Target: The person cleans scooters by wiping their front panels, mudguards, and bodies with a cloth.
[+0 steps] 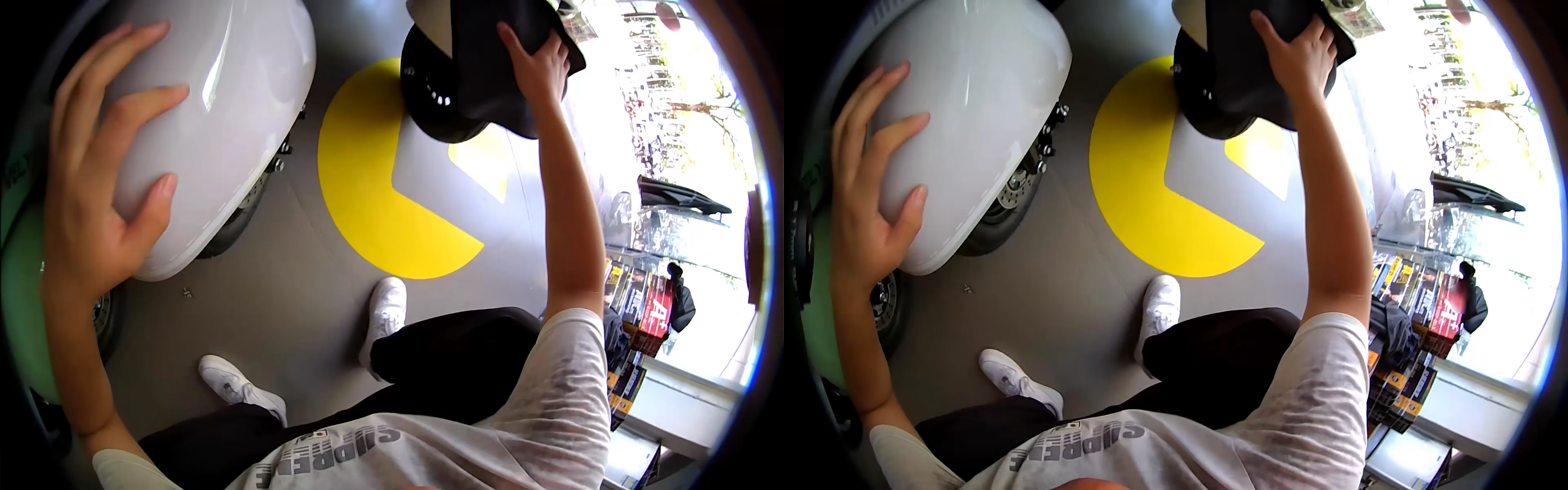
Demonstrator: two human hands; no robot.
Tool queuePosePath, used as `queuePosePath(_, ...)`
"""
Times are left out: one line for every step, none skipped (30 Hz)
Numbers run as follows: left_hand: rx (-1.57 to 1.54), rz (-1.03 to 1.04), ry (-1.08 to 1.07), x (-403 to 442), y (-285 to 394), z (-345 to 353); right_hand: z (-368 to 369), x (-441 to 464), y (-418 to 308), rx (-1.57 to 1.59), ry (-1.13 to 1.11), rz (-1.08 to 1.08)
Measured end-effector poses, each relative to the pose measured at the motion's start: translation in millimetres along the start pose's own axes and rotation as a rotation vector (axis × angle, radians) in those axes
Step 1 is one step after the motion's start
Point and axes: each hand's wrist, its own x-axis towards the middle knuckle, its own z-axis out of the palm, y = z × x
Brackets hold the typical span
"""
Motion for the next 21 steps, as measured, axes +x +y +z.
queuePosePath(0.028, -0.034, 0.000, 5, 6, -3, 0, 2, 8, 0.043, -0.052, 0.041)
queuePosePath(0.002, -0.101, 0.040, 9, 13, -2, 3, 6, 15, 0.088, -0.106, 0.082)
queuePosePath(-0.028, -0.164, 0.076, 13, 19, -1, 3, 11, 26, 0.188, -0.127, 0.123)
queuePosePath(-0.023, -0.172, 0.070, 14, 23, -2, 5, 17, 38, 0.197, -0.131, 0.118)
queuePosePath(-0.010, -0.191, 0.094, 13, 25, 3, 13, 25, 49, 0.309, -0.138, 0.136)
queuePosePath(0.004, -0.202, 0.119, 13, 26, 7, 22, 31, 63, 0.420, -0.141, 0.161)
queuePosePath(0.012, -0.196, 0.117, 12, 26, 10, 35, 44, 79, 0.491, -0.181, 0.174)
queuePosePath(0.029, -0.185, 0.149, 11, 26, 13, 49, 60, 90, 0.503, -0.174, 0.201)
queuePosePath(0.046, -0.175, 0.177, 10, 26, 16, 63, 75, 101, 0.515, -0.167, 0.228)
queuePosePath(0.054, -0.175, 0.166, 9, 25, 18, 72, 82, 106, 0.487, -0.121, 0.243)
queuePosePath(0.068, -0.161, 0.174, 8, 23, 18, 64, 82, 103, 0.562, -0.250, 0.257)
queuePosePath(0.082, -0.140, 0.181, 8, 21, 17, 47, 86, 94, 0.638, -0.376, 0.274)
queuePosePath(0.083, -0.136, 0.195, 10, 22, 15, 12, 58, 46, 0.730, -0.314, 0.389)
queuePosePath(0.093, -0.142, 0.171, 9, 24, 11, 19, 60, 57, 0.774, -0.344, 0.331)
queuePosePath(0.112, -0.186, 0.125, 9, 26, 8, 24, 66, 64, 0.743, -0.339, 0.313)
queuePosePath(0.177, -0.220, 0.113, 11, 30, 5, 28, 73, 70, 0.710, -0.322, 0.298)
queuePosePath(0.241, -0.253, 0.100, 13, 34, 2, 40, 85, 86, 0.722, -0.310, 0.303)
queuePosePath(0.309, -0.275, 0.150, 25, 51, 0, 57, 99, 109, 0.602, -0.394, 0.251)
queuePosePath(0.229, -0.297, 0.118, 36, 69, -7, 67, 110, 123, 0.475, -0.472, 0.195)
queuePosePath(-0.029, -0.222, 0.148, 52, 95, -18, 70, 117, 129, 0.355, -0.530, 0.201)
queuePosePath(-0.528, -0.169, 0.232, 67, 126, -19, 55, 108, 110, 0.344, -0.502, 0.242)
